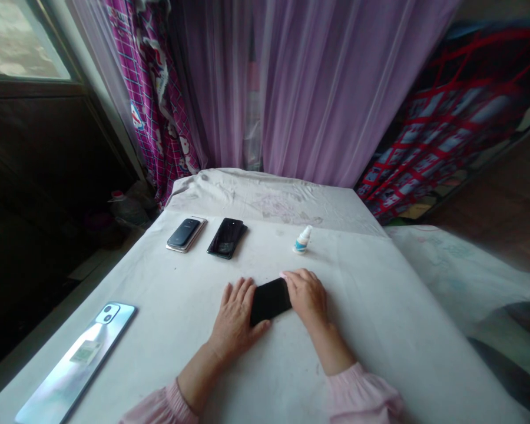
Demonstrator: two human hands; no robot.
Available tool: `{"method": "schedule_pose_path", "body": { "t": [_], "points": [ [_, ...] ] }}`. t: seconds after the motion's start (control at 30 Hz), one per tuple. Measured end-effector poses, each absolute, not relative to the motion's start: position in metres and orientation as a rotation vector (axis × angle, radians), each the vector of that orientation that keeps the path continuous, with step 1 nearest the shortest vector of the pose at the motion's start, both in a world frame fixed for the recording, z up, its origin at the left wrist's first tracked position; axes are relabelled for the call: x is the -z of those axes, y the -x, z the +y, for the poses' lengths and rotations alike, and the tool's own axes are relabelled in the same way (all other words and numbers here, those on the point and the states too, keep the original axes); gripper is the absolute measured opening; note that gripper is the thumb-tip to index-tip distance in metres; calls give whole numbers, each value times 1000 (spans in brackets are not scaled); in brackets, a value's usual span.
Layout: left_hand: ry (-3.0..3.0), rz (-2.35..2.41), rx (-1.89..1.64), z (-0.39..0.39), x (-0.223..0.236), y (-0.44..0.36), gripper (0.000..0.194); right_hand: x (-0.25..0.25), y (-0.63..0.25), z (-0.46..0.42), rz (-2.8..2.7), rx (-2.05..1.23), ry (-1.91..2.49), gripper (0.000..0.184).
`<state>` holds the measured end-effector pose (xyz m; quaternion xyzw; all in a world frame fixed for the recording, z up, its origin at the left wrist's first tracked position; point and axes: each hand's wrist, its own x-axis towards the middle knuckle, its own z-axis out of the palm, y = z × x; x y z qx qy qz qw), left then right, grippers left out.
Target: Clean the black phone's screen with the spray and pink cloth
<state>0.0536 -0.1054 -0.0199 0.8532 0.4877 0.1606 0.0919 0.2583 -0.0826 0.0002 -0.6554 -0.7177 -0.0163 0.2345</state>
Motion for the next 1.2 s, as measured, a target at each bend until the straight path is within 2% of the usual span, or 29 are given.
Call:
{"method": "schedule_pose_path", "body": {
  "t": [0.13,0.37,0.7,0.97,1.2],
  "points": [
    [-2520,1363,-401,-88,10,-52,72,1,-266,-77,-1900,81,1875,23],
    [-2492,1357,-335,-79,2,-52,73,1,-231,-92,-2013,-15,1710,24],
    [-2504,1357,-307,-79,3,-52,75,6,-276,-83,-1781,103,1956,24],
    [-2533,1327,-368,-78,9,-50,73,-8,-235,-81,-2023,33,1869,24],
    [-2528,1316,-356,-76,10,-49,73,1,-287,-79,-1851,29,1980,25]
  ]
}}
